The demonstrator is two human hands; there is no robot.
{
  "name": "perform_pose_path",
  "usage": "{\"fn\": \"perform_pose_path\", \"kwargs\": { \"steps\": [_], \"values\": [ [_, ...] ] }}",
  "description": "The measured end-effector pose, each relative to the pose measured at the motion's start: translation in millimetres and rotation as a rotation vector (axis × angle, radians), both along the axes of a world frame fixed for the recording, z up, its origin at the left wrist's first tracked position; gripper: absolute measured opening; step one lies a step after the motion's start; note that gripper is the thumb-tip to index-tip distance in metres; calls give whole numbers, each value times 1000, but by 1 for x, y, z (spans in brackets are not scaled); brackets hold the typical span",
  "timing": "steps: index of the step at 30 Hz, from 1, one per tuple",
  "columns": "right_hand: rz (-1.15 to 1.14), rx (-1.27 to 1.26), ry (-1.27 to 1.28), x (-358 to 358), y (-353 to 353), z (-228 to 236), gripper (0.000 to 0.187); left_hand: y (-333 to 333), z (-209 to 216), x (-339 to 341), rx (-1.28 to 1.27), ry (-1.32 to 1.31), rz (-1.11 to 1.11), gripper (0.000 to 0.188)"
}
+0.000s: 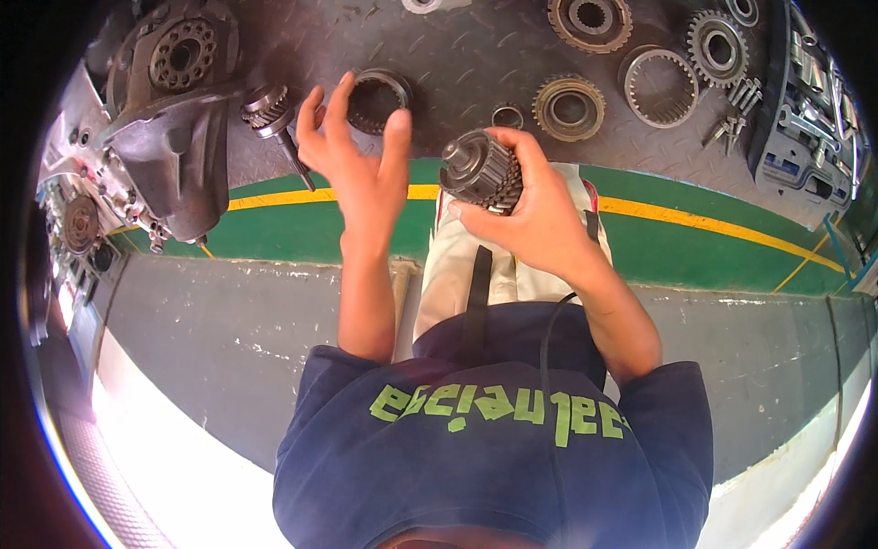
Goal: The person picks up and removes various gears, rings, and components from a transmission shaft and places them on a workbench.
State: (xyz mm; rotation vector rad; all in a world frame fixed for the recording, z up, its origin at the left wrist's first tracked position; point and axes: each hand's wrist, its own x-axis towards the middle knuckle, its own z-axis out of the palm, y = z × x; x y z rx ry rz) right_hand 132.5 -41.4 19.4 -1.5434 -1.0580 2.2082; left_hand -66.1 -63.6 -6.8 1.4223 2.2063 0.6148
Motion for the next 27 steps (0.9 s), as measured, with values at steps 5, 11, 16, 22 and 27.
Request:
{"fn": "perform_pose_path", "kwargs": {
  "steps": [5, 11, 16, 22, 27],
  "values": [
    [65, 111, -29, -2, 0, 5, 80, -7, 51, 0, -183, -942, -222, 80],
    [182, 162, -55, -1, -3, 12, 89, -6, 45, 7, -206, -775, -402, 71],
    [408, 247, -121, 13, -4, 14, 70, -18, 41, 5, -61, -761, -352, 65],
    [353, 303, -68, 15, -13, 15, 69, -24, 54, 8, 57, -580, -476, 76],
    [201, 319, 15, 4, -18, 15, 78, -25, 65, 15, 103, -536, -348, 74]
  ]
}}
